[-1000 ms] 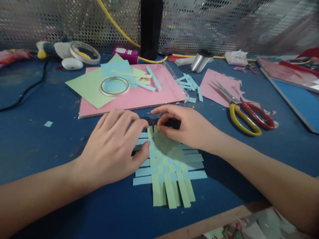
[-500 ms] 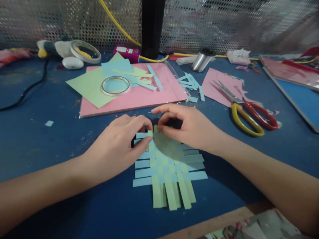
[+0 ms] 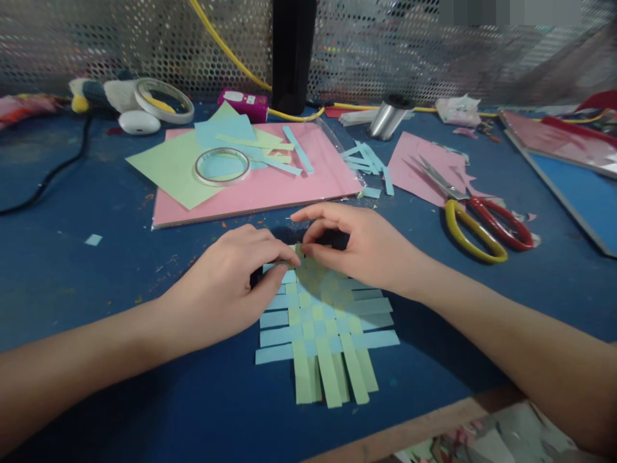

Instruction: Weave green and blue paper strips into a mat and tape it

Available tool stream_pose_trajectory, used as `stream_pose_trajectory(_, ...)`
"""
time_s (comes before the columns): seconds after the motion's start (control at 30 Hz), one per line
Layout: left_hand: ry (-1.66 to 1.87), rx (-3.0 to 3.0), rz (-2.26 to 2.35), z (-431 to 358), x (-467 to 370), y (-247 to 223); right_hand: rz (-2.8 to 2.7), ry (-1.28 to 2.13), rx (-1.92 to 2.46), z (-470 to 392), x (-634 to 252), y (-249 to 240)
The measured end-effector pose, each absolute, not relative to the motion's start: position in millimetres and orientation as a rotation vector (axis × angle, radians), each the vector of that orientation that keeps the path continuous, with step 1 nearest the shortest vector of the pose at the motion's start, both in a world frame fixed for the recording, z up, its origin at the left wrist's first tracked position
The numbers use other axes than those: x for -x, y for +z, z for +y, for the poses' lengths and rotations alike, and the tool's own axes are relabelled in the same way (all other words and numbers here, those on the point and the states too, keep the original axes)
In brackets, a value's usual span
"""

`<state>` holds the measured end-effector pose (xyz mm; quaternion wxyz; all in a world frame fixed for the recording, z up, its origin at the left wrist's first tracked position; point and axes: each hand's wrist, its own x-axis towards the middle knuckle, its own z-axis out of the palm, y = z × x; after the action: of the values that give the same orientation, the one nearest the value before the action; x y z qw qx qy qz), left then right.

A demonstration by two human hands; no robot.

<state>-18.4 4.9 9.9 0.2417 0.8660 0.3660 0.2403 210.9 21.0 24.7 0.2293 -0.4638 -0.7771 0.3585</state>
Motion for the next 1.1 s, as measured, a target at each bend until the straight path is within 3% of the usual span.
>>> stream_pose_trajectory(1.1,0.755,-2.592,0.948,2.6,19.8,1.3,-2.221,0.877,1.193,17.0,-214.7,18.5)
